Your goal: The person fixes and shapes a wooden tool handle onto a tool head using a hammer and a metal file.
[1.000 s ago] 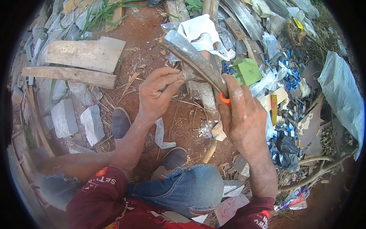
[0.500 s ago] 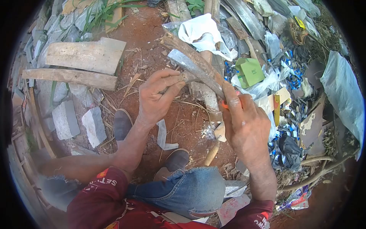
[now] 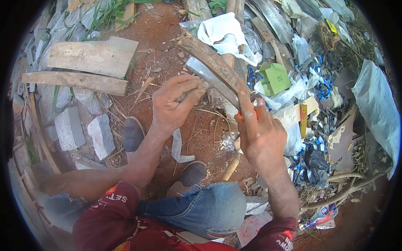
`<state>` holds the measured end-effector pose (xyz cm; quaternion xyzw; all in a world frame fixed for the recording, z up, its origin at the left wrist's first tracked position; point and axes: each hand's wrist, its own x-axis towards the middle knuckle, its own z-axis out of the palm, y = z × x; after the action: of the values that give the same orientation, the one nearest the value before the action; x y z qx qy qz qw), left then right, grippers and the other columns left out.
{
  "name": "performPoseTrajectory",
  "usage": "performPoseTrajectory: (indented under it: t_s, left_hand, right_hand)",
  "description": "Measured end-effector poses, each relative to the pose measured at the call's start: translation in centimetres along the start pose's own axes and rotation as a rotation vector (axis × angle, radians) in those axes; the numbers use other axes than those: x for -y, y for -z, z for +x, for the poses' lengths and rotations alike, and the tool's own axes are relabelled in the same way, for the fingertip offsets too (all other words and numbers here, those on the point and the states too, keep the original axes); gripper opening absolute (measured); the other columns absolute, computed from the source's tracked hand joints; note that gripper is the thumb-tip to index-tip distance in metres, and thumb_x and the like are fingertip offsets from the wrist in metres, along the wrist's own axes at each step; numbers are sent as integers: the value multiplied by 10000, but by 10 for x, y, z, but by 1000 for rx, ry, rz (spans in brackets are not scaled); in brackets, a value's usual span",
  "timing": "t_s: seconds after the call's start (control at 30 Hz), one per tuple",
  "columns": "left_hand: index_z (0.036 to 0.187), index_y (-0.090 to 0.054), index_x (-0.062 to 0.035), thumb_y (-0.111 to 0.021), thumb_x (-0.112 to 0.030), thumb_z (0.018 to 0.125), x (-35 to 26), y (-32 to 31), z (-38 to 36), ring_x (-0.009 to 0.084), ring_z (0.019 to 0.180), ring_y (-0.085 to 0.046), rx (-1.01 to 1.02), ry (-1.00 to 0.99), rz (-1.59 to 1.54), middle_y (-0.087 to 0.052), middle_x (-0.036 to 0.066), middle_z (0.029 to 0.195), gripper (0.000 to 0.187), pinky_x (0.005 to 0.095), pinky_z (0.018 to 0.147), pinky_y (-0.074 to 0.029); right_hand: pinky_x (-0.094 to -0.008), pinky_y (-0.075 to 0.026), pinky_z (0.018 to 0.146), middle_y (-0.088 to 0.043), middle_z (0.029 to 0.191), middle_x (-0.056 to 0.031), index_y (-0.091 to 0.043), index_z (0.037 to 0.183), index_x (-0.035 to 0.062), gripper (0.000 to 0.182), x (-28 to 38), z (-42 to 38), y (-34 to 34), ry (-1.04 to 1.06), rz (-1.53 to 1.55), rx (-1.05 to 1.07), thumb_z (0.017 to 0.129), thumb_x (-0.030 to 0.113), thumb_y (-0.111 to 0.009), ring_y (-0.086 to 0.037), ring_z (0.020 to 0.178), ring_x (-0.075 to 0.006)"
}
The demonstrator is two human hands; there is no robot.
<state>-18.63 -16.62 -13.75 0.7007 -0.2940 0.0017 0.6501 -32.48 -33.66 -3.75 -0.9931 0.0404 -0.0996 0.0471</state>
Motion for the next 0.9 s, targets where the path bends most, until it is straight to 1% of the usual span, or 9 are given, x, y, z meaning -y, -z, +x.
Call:
performPoseTrajectory:
  t_s: [0.2, 0.27, 0.33, 0.47, 0.6, 0.67, 0.8, 0.87, 0.9]
  left_hand:
    - [1064, -725, 25, -865, -98, 764, 2, 5, -3, 208, 930, -710, -2, -42, 144, -719, 154, 1069, 354, 311, 796, -562]
    - [1075, -720, 27, -880, -116, 747, 7, 5, -3, 208, 929, -710, 13, -30, 127, -720, 153, 1067, 392, 309, 796, -562]
    - [1085, -715, 29, -895, -134, 730, 9, 6, 1, 209, 929, -710, 31, -25, 122, -720, 153, 1066, 430, 308, 795, -562]
    - [1080, -718, 24, -892, -132, 734, 6, 9, -5, 208, 925, -708, 32, -4, 169, -718, 148, 1059, 417, 309, 794, -560]
    - [1065, -719, 21, -880, -130, 750, 5, 8, -2, 202, 934, -704, 56, 28, 138, -715, 145, 1052, 385, 307, 804, -554]
    - [1059, -718, 23, -877, -126, 752, 5, 9, 2, 199, 937, -703, 38, 26, 115, -715, 145, 1050, 377, 306, 806, -553]
    - [1057, -714, 29, -872, -103, 753, 5, 10, -5, 187, 941, -698, 25, 76, 102, -714, 142, 1051, 368, 303, 808, -550]
    - [1058, -713, 29, -872, -98, 752, 6, 9, -5, 184, 942, -698, 17, 51, 98, -715, 140, 1053, 368, 302, 808, -549]
    - [1059, -713, 30, -871, -92, 751, 7, 11, -6, 182, 943, -697, 30, 41, 98, -715, 138, 1054, 368, 300, 808, -548]
  right_hand:
    - [-383, -524, 644, -654, 944, -130, -529, 1401, 38, 593, 4, -1, 2, -27, 128, -272, 845, -16, -728, -641, 726, -248]
    - [-374, -538, 681, -665, 986, -164, -511, 1408, 21, 572, 6, 3, 14, -35, -18, 194, 873, -13, -712, -664, 773, -256]
    - [-352, -550, 736, -671, 1017, -189, -509, 1404, 6, 530, 3, 6, 21, -53, 19, 227, 906, -5, -690, -684, 832, -253]
    - [-365, -557, 761, -676, 1028, -193, -474, 1414, -27, 537, 5, -7, 9, -89, 220, -403, 919, -1, -681, -694, 832, -260]
    - [-361, -486, 580, -647, 920, -93, -505, 1452, 109, 638, 4, 1, 5, -36, 95, 122, 856, 95, -731, -623, 663, -244]
    - [-366, -546, 691, -661, 913, -137, -538, 1400, 48, 565, 8, 2, 22, -65, 85, 57, 868, 0, -721, -671, 746, -251]
    - [-375, -485, 592, -647, 907, -118, -531, 1406, 44, 586, 10, -6, -5, -93, 179, -422, 853, 32, -723, -635, 688, -271]
    - [-394, -483, 568, -617, 855, -113, -535, 1404, 54, 587, 11, -1, 2, -41, 76, 105, 853, 80, -738, -615, 650, -286]
    - [-384, -499, 588, -626, 872, -121, -529, 1409, 46, 590, 12, -2, 12, -38, 74, 127, 855, 57, -732, -626, 666, -274]
